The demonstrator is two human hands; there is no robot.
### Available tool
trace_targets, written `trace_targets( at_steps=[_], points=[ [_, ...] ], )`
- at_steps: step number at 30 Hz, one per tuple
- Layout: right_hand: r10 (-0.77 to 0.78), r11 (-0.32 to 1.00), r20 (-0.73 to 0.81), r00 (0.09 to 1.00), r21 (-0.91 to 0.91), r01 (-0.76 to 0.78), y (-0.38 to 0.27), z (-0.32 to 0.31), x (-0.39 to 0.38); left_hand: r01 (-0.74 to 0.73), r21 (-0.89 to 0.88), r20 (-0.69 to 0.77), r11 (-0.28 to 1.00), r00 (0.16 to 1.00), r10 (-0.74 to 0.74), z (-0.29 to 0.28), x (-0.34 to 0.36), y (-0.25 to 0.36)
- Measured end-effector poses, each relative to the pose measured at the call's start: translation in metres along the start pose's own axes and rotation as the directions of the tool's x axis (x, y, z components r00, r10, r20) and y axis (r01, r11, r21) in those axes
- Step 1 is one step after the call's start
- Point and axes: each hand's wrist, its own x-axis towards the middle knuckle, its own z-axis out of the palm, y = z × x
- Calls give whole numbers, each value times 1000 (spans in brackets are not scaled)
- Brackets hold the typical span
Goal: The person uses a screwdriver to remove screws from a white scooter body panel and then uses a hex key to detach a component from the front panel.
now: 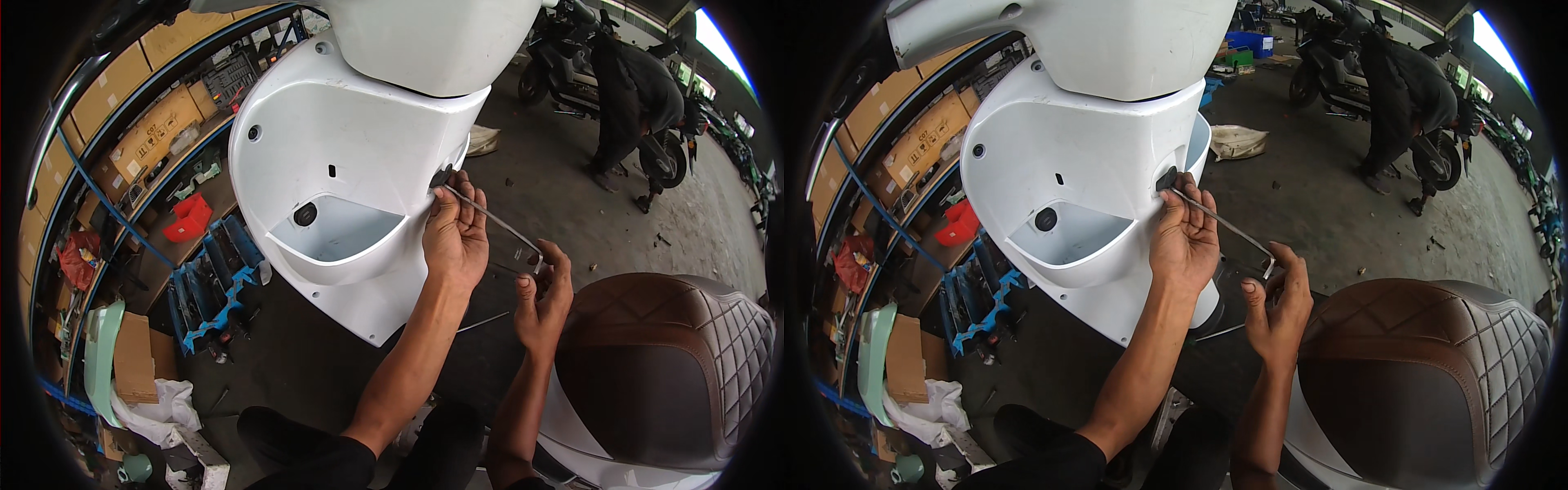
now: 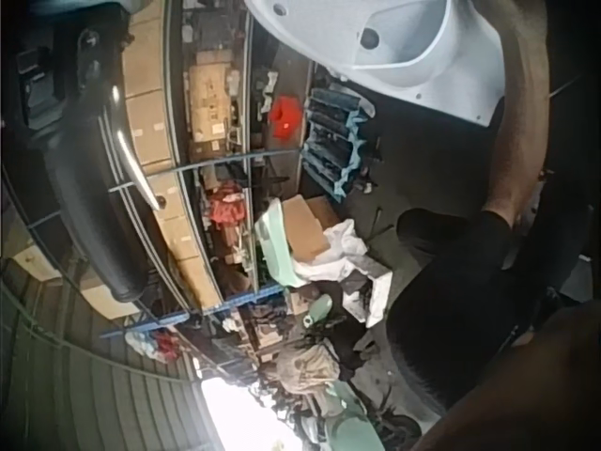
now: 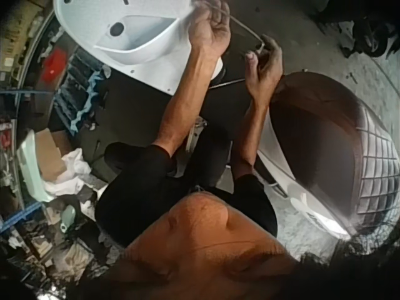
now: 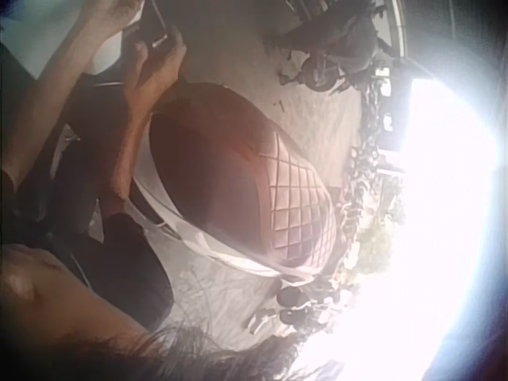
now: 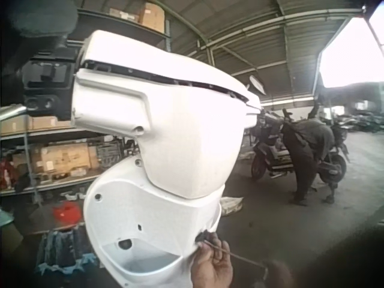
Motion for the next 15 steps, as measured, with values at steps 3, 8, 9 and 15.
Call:
trace_targets(
  at_steps=[3,8,9,15],
  points=[
    [-116,984,-45,992,-140,108,6,8,2,5,29,-13,1000,1000,-5,1,0,1],
    [649,590,107,753,553,-587,17,20,15,16,15,-2,1000,1000,-16,4,-6,3],
    [714,305,286,639,694,-652,18,19,15,21,23,0,1000,1000,-21,4,-7,4],
    [502,603,257,826,580,-547,23,5,1,24,28,56,999,998,-26,0,-2,7]
  ],
)
